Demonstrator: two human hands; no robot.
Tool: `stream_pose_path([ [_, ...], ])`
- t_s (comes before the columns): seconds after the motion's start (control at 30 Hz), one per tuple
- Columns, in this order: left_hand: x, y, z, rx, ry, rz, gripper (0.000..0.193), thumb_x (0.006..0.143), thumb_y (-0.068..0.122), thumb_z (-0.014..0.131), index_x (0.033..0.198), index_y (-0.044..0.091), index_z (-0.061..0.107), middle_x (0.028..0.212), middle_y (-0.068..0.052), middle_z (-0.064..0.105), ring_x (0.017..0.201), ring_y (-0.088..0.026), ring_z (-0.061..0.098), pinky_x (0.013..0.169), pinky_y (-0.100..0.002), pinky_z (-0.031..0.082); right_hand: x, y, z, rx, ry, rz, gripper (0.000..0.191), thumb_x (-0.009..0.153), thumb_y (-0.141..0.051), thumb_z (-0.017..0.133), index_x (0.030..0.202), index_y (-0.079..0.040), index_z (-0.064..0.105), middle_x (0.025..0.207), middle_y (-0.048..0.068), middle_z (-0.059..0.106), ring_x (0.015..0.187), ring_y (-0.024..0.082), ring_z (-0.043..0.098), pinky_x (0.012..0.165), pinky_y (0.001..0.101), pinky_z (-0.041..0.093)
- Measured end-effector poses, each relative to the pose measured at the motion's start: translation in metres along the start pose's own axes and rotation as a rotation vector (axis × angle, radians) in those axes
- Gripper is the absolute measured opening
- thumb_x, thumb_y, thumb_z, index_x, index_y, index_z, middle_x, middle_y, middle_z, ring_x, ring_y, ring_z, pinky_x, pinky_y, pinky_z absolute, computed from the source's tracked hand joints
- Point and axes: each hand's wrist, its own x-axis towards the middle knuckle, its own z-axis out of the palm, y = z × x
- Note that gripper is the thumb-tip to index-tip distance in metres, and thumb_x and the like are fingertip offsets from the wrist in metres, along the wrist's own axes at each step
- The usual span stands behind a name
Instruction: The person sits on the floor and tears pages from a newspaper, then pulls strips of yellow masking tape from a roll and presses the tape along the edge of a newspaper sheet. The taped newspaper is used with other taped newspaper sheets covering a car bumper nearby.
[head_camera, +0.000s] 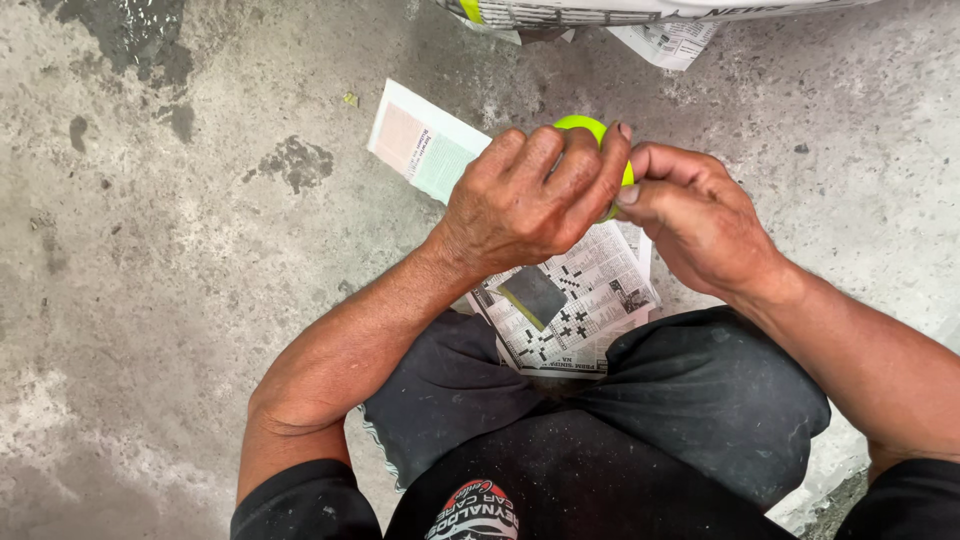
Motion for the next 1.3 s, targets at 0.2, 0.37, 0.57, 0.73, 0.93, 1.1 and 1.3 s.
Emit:
stream_pose_path([
  [0.2,0.003,0.001,0.001,-0.245,0.015,-0.151,0.029,0.107,0.019,0.069,0.131,0.002,0.068,0.107,-0.004,0.061,0.094,-0.015,0.061,0.070,-0.030,0.052,0.001,0.007,0.003,0.087,-0.035,-0.039,0.019,0.098,0.002,0.049,0.112,0.002,0.062,0.107,0.010,0.067,0.102,0.017,0.064,0.102,0.0404,0.054],
  [0.37,0.006,0.002,0.003,-0.562,-0.076,-0.496,0.022,0.099,0.007,0.072,0.120,0.003,0.070,0.102,-0.005,0.060,0.091,-0.018,0.065,0.074,-0.034,0.058,-0.002,0.006,0.005,-0.124,-0.016,-0.063,0.026,0.096,0.003,0.049,0.119,0.004,0.060,0.107,0.010,0.067,0.100,0.016,0.063,0.088,0.0340,0.052],
  [0.57,0.007,0.005,0.006,-0.551,-0.137,-0.465,0.020,0.091,0.006,0.075,0.110,0.000,0.071,0.095,-0.009,0.062,0.083,-0.024,0.068,0.069,-0.038,0.058,-0.006,0.002,0.007,-0.219,0.006,-0.032,0.026,0.096,0.002,0.047,0.118,0.004,0.062,0.105,0.009,0.069,0.100,0.014,0.064,0.094,0.0311,0.051],
  [0.73,0.007,0.002,0.011,-0.615,-0.161,-0.552,0.013,0.097,0.002,0.072,0.109,-0.002,0.073,0.087,-0.011,0.066,0.076,-0.020,0.069,0.061,-0.034,0.058,-0.008,0.002,0.010,-0.265,-0.035,-0.105,0.024,0.099,0.002,0.048,0.118,0.003,0.062,0.109,0.008,0.069,0.106,0.014,0.066,0.101,0.0325,0.054],
  [0.93,0.002,-0.008,0.015,-0.809,-0.124,-0.697,0.016,0.096,0.002,0.072,0.112,0.001,0.073,0.090,-0.010,0.068,0.077,-0.017,0.070,0.065,-0.033,0.060,-0.008,0.006,0.013,-0.544,-0.014,-0.203,0.017,0.099,0.004,0.054,0.112,-0.001,0.065,0.112,0.005,0.067,0.105,0.013,0.064,0.095,0.0302,0.053],
  [1.1,-0.003,-0.006,0.016,-0.489,-0.057,-0.447,0.039,0.095,0.008,0.077,0.132,0.009,0.067,0.095,-0.004,0.060,0.085,-0.019,0.068,0.071,-0.033,0.060,-0.009,0.006,0.014,-0.467,-0.005,-0.248,0.017,0.102,0.003,0.053,0.115,0.000,0.063,0.115,0.005,0.065,0.113,0.012,0.063,0.105,0.0304,0.052],
  [1.3,-0.004,-0.008,0.019,-0.418,-0.039,-0.416,0.044,0.099,0.014,0.082,0.139,0.011,0.063,0.099,-0.002,0.059,0.082,-0.014,0.064,0.066,-0.032,0.057,-0.010,-0.001,0.012,-0.524,0.103,-0.192,0.015,0.102,0.001,0.054,0.114,0.001,0.063,0.109,0.005,0.068,0.104,0.011,0.064,0.095,0.0282,0.053],
])
